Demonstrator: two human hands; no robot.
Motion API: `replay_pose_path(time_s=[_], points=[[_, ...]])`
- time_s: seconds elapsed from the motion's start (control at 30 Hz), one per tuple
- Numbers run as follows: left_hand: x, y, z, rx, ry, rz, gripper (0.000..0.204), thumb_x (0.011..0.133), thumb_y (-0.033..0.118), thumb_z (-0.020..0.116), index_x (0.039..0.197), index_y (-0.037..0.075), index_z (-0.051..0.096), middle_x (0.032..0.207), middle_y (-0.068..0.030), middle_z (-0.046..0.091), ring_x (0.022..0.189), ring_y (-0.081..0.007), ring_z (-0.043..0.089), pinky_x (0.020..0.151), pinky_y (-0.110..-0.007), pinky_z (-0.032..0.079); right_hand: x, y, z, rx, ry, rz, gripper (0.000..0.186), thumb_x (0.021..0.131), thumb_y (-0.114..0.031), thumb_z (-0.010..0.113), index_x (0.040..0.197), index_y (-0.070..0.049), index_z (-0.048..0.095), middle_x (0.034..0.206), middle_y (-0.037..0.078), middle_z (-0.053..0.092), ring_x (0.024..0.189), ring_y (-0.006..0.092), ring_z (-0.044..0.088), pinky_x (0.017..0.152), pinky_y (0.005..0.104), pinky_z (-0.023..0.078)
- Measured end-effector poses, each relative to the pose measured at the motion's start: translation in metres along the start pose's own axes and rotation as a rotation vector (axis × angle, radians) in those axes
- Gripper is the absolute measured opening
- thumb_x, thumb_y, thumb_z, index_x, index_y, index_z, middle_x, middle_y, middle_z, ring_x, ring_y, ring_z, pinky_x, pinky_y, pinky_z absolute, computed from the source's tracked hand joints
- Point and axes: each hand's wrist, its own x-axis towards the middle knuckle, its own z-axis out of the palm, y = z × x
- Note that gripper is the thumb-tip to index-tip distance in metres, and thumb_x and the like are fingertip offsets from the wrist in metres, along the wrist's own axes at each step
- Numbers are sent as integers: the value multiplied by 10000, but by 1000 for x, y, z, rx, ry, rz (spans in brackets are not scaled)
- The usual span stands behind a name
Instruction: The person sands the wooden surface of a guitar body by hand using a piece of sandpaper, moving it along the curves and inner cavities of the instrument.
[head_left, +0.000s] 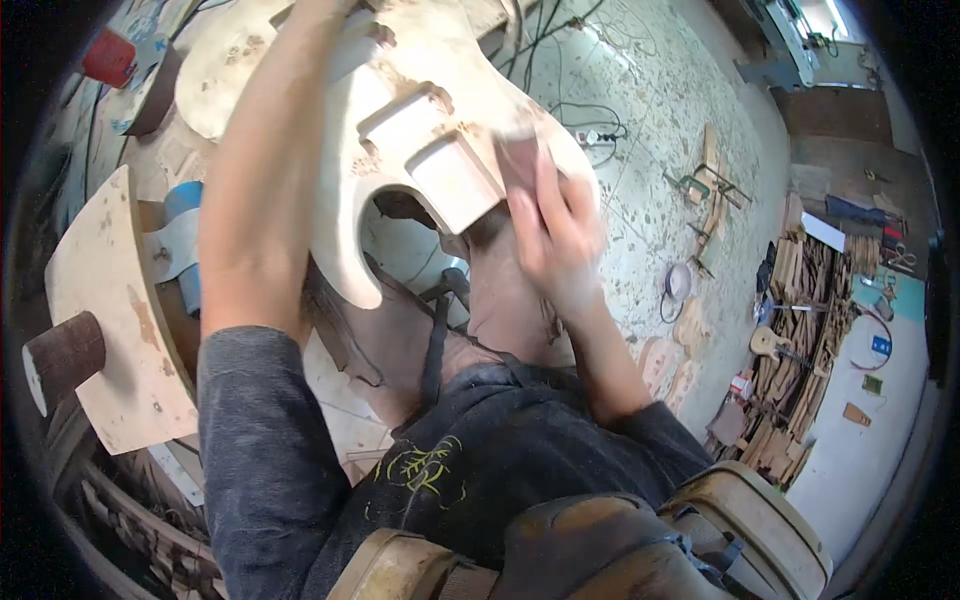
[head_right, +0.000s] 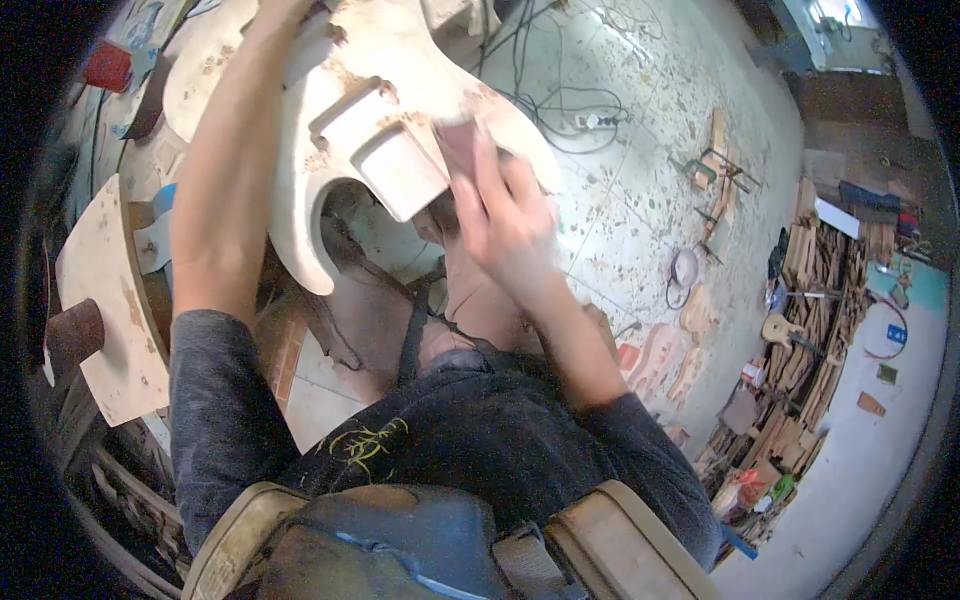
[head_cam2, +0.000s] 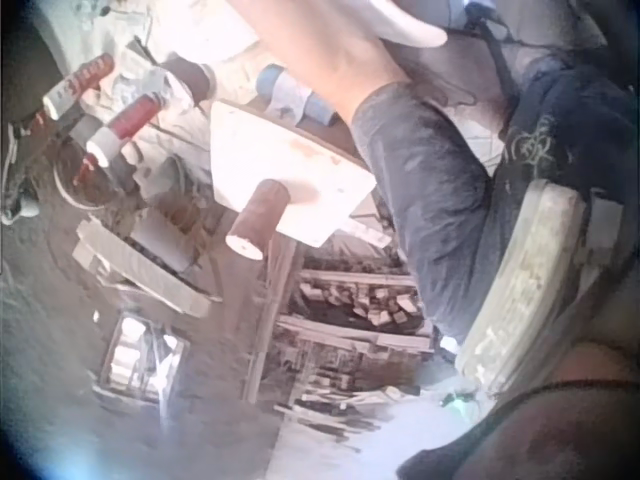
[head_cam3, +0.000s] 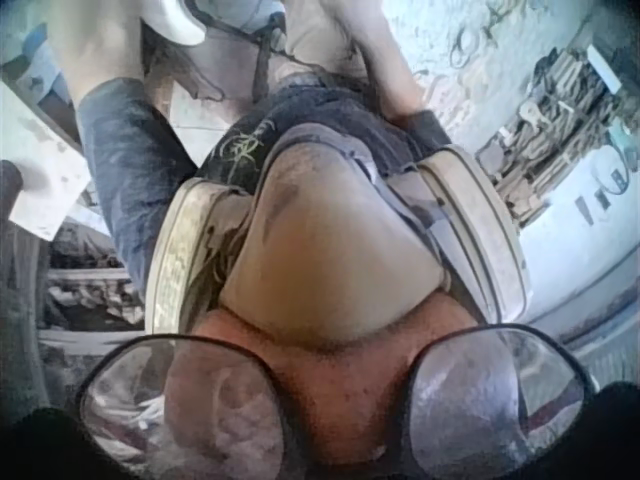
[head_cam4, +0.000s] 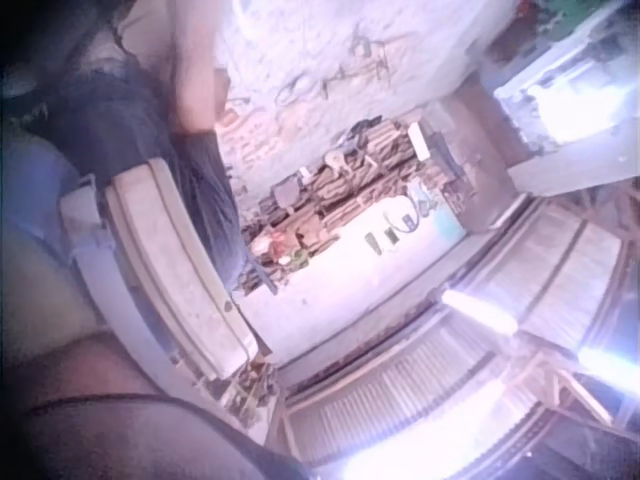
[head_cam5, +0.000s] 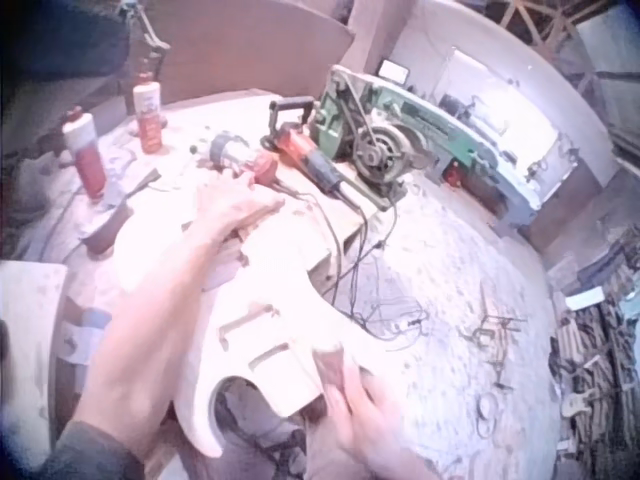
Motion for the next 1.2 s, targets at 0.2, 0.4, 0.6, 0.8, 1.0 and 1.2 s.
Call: replay_pose_path(time_s=[0.2,0.4,0.6,0.8,1.0,1.2], points=[[-2,-7,-3,-57,-21,-38,908,758,692,598,1439,92,596,1501,-252,522,1402,-389,482,1180,-521,342,27,-7,5,14,-31,36,471,873,-56,750,1321,42,644,942,157,638,754,291,664,643,378,546],[1,-2,6,78,68,-24,847,779,698,591,1410,133,634,1466,-264,552,1412,-366,477,1178,-462,358,25,3,4,24,-36,-36,498,880,-56,750,1350,51,626,859,135,590,688,285,612,627,385,524],[2,-7,1,105,61,-58,854,785,691,583,1399,101,638,1460,-254,564,1395,-365,496,1178,-451,359,6,5,-6,55,-65,-23,501,877,-47,747,1343,82,619,830,106,563,630,247,582,559,359,493],[4,-9,-3,105,40,-71,861,791,684,576,1388,68,641,1454,-244,575,1378,-364,516,1178,-440,360,1,13,-12,60,-101,10,519,851,-60,782,1332,71,638,828,96,579,623,208,578,557,330,495],[0,-12,5,99,63,-73,865,793,675,567,1388,52,641,1445,-225,592,1372,-361,524,1176,-429,362,6,16,-21,110,4,43,509,842,-78,799,1319,38,667,825,80,591,595,190,562,555,316,495],[-3,-4,-8,96,25,-13,857,797,661,554,1381,40,641,1437,-227,596,1367,-351,528,1170,-427,370,64,3,0,83,-129,-14,490,885,-80,748,1348,29,636,911,142,627,753,279,644,646,373,533]])
